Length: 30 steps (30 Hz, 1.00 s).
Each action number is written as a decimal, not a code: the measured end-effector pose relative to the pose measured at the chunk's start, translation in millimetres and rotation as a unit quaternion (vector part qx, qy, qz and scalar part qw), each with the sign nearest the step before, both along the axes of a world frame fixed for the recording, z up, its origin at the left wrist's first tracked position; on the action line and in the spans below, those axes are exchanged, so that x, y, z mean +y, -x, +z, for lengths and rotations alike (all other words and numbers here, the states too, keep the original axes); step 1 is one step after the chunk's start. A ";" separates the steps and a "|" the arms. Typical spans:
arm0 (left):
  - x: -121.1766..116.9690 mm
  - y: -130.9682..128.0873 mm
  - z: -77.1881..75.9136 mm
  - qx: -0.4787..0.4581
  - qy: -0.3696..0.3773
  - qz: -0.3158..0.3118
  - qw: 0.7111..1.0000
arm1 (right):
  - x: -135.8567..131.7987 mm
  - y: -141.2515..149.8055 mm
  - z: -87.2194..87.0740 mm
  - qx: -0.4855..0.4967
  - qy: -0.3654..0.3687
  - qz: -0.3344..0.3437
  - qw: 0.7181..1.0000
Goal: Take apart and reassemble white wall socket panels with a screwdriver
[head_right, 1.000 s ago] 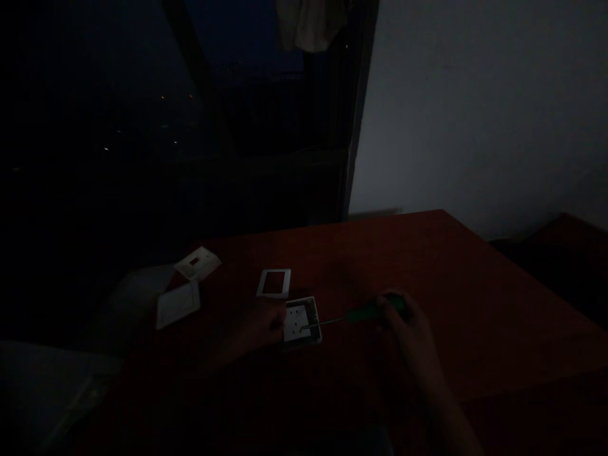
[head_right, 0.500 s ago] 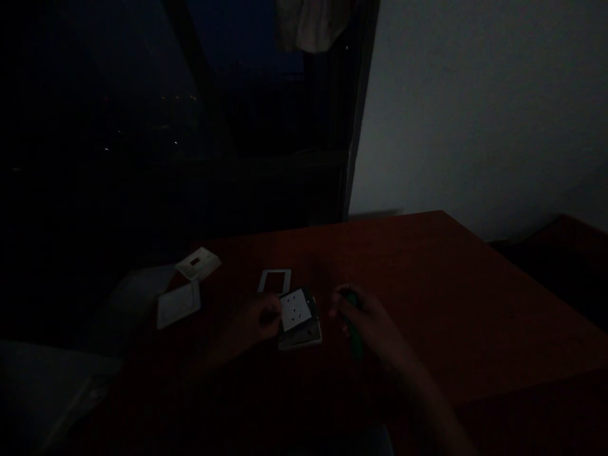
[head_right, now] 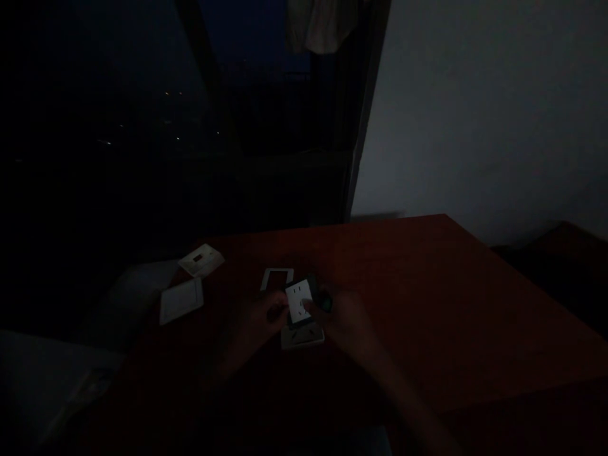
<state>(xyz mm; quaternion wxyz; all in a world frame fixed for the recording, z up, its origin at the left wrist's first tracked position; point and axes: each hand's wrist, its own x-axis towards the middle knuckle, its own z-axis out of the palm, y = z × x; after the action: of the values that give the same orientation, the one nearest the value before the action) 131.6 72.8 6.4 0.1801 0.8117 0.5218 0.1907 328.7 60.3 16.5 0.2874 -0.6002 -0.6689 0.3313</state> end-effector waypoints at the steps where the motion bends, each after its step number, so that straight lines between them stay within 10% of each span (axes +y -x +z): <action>1: -0.6 -0.7 -0.4 -0.007 -0.007 0.005 1.000 | -0.5 1.1 0.1 -0.009 -0.011 -0.006 1.000; 10: -12.2 0.0 -5.6 -0.163 0.009 0.079 0.983 | -5.3 -4.7 5.4 0.100 -0.017 -0.005 0.995; 20: -16.3 -0.2 -20.9 -0.513 0.280 0.115 0.803 | -6.6 -8.8 3.1 0.136 -0.006 -0.002 0.991; 30: -17.4 -2.5 -25.8 -0.540 0.315 0.107 0.773 | -7.8 -9.9 1.9 0.133 -0.012 0.008 0.991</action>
<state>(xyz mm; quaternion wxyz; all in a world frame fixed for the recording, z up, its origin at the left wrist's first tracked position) 134.0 55.4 -19.4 0.6565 0.4118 0.4533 0.4404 338.6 52.5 18.4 0.3781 -0.5418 -0.6335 0.4027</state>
